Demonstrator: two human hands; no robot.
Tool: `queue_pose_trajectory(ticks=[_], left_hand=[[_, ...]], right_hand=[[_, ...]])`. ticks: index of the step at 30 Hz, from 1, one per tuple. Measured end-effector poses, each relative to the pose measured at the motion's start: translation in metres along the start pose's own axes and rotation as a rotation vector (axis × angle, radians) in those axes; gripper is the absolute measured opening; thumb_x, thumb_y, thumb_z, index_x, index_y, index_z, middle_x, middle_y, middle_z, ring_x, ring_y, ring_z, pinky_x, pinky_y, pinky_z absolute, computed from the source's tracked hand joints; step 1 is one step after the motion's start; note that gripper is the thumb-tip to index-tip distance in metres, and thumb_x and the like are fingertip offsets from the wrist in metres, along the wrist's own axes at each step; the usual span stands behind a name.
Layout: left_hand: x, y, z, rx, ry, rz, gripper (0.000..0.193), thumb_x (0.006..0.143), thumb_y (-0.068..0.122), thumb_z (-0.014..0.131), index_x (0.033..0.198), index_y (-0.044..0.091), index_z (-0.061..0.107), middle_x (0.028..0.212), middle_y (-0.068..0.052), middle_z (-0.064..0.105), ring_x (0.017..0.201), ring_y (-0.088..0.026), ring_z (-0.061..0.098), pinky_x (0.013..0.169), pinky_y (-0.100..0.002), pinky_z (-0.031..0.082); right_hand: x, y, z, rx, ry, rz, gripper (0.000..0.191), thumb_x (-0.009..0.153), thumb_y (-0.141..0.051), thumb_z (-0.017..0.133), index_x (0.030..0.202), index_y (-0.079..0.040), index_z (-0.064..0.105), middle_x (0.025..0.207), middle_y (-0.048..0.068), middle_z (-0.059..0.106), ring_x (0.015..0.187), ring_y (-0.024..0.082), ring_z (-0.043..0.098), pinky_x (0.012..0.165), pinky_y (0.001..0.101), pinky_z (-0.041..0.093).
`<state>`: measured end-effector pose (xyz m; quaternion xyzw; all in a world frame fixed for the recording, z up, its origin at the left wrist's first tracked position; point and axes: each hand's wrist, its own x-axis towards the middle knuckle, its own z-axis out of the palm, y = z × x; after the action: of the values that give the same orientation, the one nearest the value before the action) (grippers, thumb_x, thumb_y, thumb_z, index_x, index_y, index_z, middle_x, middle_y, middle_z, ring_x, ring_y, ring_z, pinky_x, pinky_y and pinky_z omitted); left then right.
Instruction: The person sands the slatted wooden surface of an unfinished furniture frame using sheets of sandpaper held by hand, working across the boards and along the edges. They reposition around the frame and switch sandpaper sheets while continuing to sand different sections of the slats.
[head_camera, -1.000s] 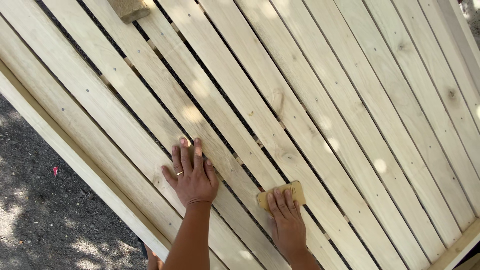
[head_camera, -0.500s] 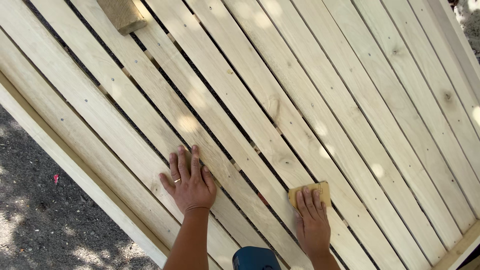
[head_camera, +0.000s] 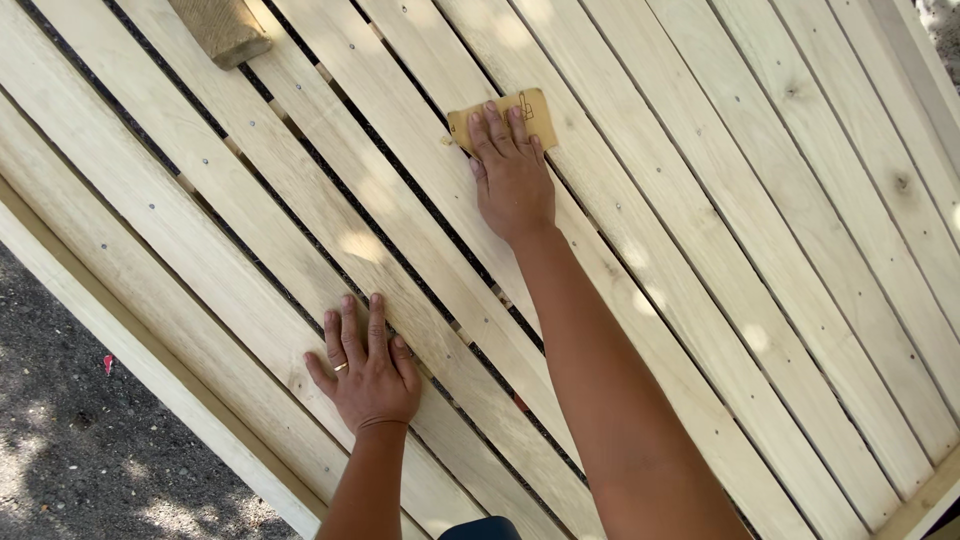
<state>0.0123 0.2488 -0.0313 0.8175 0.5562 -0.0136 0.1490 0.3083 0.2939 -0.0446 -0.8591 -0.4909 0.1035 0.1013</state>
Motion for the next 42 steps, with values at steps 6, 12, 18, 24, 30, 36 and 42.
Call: queue_pose_trajectory(ticks=[6,12,18,24,30,36,42], left_hand=[[-0.005,0.008,0.000,-0.049,-0.003,0.014,0.060,0.102,0.041,0.030,0.162,0.036,0.029,0.172,-0.001,0.019,0.158,-0.026,0.014,0.122,-0.062,-0.003],[-0.012,0.011,0.003,-0.060,0.010,0.042,0.060,0.103,0.041,0.030,0.162,0.031,0.031,0.171,-0.008,0.022,0.159,-0.030,0.014,0.122,-0.064,-0.002],[-0.007,0.006,0.004,-0.046,0.017,0.034,0.060,0.103,0.040,0.031,0.162,0.031,0.032,0.172,-0.006,0.023,0.159,-0.029,0.014,0.122,-0.064,-0.002],[-0.010,0.007,0.006,-0.027,0.020,0.035,0.059,0.103,0.041,0.031,0.162,0.032,0.033,0.172,-0.003,0.022,0.159,-0.028,0.015,0.123,-0.062,-0.002],[-0.004,0.009,0.000,-0.035,0.017,0.034,0.060,0.102,0.040,0.033,0.161,0.034,0.030,0.172,-0.003,0.019,0.158,-0.027,0.015,0.122,-0.063,-0.002],[0.005,0.006,-0.001,-0.019,-0.017,-0.002,0.062,0.100,0.040,0.034,0.162,0.036,0.027,0.172,0.001,0.017,0.157,-0.025,0.015,0.122,-0.062,-0.001],[0.011,-0.001,0.009,-0.025,0.019,0.009,0.060,0.101,0.040,0.035,0.161,0.036,0.029,0.171,0.001,0.021,0.157,-0.023,0.016,0.123,-0.060,-0.002]], right_hand=[[-0.258,0.095,-0.036,-0.001,0.043,0.125,0.056,0.102,-0.020,0.049,0.157,-0.019,0.041,0.165,0.004,0.037,0.154,0.031,0.029,0.122,0.0489,0.031],[-0.440,0.132,-0.054,0.048,0.200,0.844,0.055,0.108,-0.023,0.034,0.160,-0.004,0.033,0.168,0.017,0.026,0.155,0.042,0.017,0.122,0.0464,0.023],[-0.212,0.046,0.018,0.004,0.170,0.389,0.056,0.106,-0.021,0.045,0.160,-0.009,0.037,0.168,0.012,0.032,0.157,0.039,0.018,0.125,0.0540,0.020],[-0.058,-0.025,0.020,0.098,0.062,-0.015,0.053,0.107,-0.026,0.048,0.159,-0.020,0.039,0.166,0.001,0.036,0.156,0.032,0.025,0.125,0.0479,0.027],[-0.311,0.007,-0.020,0.029,-0.034,0.088,0.069,0.091,-0.008,0.060,0.156,-0.015,0.038,0.163,0.006,0.036,0.153,0.031,0.027,0.124,0.0496,0.029],[-0.384,-0.007,-0.013,0.015,-0.203,0.078,0.074,0.077,-0.006,0.063,0.148,-0.017,0.046,0.159,0.006,0.039,0.150,0.036,0.027,0.117,0.0525,0.030],[-0.083,-0.078,0.041,0.063,0.032,-0.186,0.061,0.098,-0.023,0.059,0.156,-0.020,0.042,0.164,0.003,0.039,0.153,0.034,0.033,0.119,0.0547,0.032]])
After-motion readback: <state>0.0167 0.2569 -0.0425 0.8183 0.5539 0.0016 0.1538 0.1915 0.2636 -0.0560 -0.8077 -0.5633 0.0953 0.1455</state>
